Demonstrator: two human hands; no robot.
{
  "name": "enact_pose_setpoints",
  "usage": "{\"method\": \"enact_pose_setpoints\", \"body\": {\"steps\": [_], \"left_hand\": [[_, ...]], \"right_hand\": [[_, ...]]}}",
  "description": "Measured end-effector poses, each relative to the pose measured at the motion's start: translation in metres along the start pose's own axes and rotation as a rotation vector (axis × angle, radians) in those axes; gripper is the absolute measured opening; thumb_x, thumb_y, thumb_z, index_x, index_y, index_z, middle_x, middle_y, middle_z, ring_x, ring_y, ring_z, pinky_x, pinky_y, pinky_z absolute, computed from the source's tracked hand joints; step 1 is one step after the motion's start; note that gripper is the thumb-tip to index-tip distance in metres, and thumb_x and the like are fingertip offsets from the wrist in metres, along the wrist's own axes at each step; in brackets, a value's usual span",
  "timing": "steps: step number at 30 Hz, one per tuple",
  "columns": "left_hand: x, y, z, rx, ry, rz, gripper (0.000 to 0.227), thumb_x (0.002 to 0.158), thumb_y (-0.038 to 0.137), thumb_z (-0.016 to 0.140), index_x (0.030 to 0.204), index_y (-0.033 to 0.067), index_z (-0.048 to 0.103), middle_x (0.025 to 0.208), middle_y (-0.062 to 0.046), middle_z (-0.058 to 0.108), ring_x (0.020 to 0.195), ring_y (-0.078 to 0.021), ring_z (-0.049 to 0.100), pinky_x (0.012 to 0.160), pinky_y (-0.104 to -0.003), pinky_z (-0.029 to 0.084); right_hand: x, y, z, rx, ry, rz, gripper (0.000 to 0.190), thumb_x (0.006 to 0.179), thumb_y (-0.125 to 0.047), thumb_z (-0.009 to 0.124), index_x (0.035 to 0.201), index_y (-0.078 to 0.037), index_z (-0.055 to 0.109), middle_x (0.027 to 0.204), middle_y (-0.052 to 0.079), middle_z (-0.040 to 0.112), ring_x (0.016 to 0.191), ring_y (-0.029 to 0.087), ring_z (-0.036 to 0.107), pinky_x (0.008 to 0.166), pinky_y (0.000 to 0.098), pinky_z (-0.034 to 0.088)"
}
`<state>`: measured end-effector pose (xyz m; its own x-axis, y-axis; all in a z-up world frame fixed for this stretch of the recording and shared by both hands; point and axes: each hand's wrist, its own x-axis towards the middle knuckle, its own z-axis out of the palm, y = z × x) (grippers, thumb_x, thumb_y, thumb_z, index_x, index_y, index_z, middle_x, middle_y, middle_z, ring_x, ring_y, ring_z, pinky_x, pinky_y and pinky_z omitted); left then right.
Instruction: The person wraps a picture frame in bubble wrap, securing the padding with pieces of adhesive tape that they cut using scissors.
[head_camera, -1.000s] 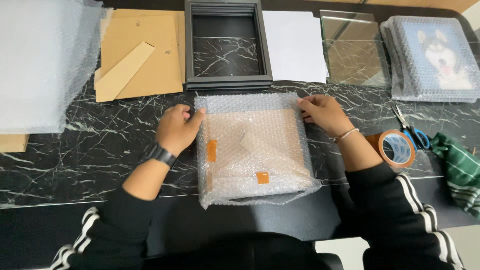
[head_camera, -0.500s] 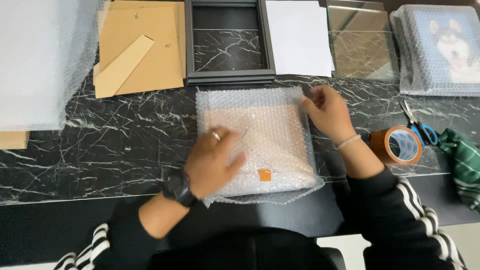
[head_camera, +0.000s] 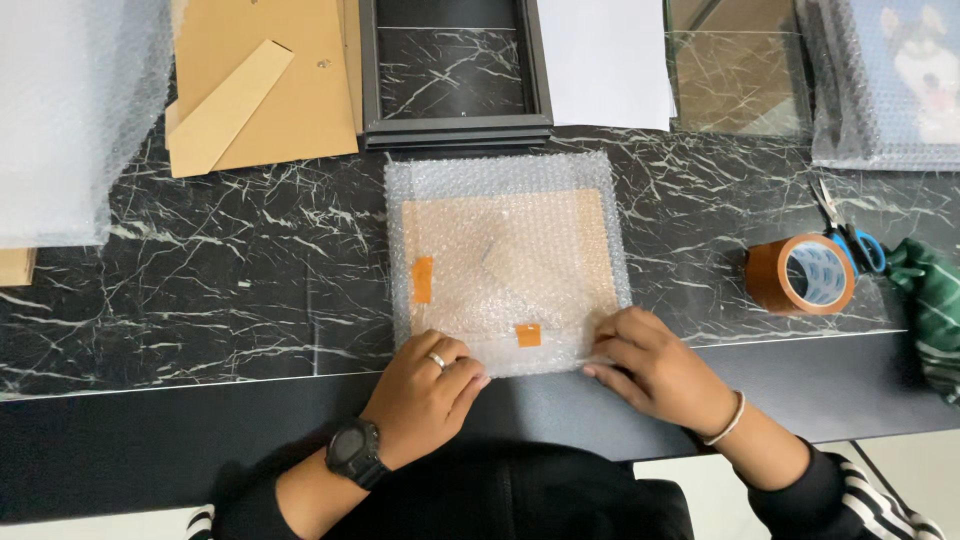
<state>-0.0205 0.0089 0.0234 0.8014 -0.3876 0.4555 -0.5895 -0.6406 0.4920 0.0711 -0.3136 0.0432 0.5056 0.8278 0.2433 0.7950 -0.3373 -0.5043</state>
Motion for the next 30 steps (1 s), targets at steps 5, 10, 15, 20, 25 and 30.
{"method": "enact_pose_setpoints", "body": {"steps": [5,10,15,20,25,30], "left_hand": [[-0.005,-0.010,0.007,-0.005,0.044,0.004,0.012,0.102,0.012,0.069,0.091,0.0070,0.069,0.088,-0.007,0.059,0.078,-0.0271,0.053,0.072,-0.041,0.045],[-0.014,-0.033,0.019,0.165,0.074,0.137,0.018,0.104,0.022,0.069,0.111,0.0056,0.073,0.080,-0.008,0.060,0.079,-0.0303,0.068,0.069,-0.041,0.057],[-0.019,-0.041,-0.001,0.211,0.081,0.209,0.019,0.101,0.027,0.076,0.095,0.0090,0.073,0.073,-0.003,0.057,0.075,-0.0255,0.065,0.072,-0.040,0.054],[-0.036,-0.058,-0.019,0.231,0.072,0.158,0.023,0.098,0.032,0.079,0.086,0.0137,0.073,0.067,-0.001,0.059,0.075,-0.0242,0.065,0.076,-0.040,0.052],[-0.036,-0.060,-0.015,0.019,0.089,-0.115,0.022,0.098,0.037,0.077,0.088,0.0169,0.077,0.062,0.004,0.063,0.073,-0.0207,0.069,0.073,-0.037,0.052],[-0.039,-0.060,-0.011,0.139,0.147,-0.119,0.027,0.097,0.043,0.077,0.102,0.0162,0.076,0.083,0.000,0.066,0.086,-0.0252,0.068,0.078,-0.042,0.051]], "right_hand": [[0.001,0.009,0.012,0.055,0.064,0.034,0.018,0.100,-0.023,0.072,0.101,-0.005,0.070,0.099,0.009,0.063,0.092,0.027,0.064,0.088,0.0396,0.053],[0.003,0.016,0.026,0.053,0.181,0.074,0.016,0.095,-0.024,0.077,0.087,-0.010,0.076,0.075,0.008,0.069,0.074,0.032,0.069,0.073,0.0454,0.058],[-0.011,0.036,0.030,0.009,0.295,0.035,0.022,0.088,-0.021,0.087,0.085,-0.005,0.072,0.072,0.010,0.068,0.067,0.036,0.067,0.067,0.0477,0.056],[-0.028,0.053,0.029,-0.058,0.335,0.005,0.020,0.090,-0.022,0.085,0.081,-0.009,0.073,0.065,0.005,0.063,0.064,0.033,0.066,0.064,0.0452,0.054],[-0.039,0.067,0.041,-0.085,0.403,0.119,0.021,0.089,-0.026,0.087,0.081,-0.011,0.076,0.070,0.004,0.064,0.073,0.032,0.065,0.070,0.0426,0.054],[-0.027,0.057,0.031,-0.197,0.404,0.215,0.022,0.092,-0.025,0.087,0.087,-0.008,0.075,0.080,0.008,0.068,0.083,0.036,0.067,0.074,0.0452,0.056]]}}
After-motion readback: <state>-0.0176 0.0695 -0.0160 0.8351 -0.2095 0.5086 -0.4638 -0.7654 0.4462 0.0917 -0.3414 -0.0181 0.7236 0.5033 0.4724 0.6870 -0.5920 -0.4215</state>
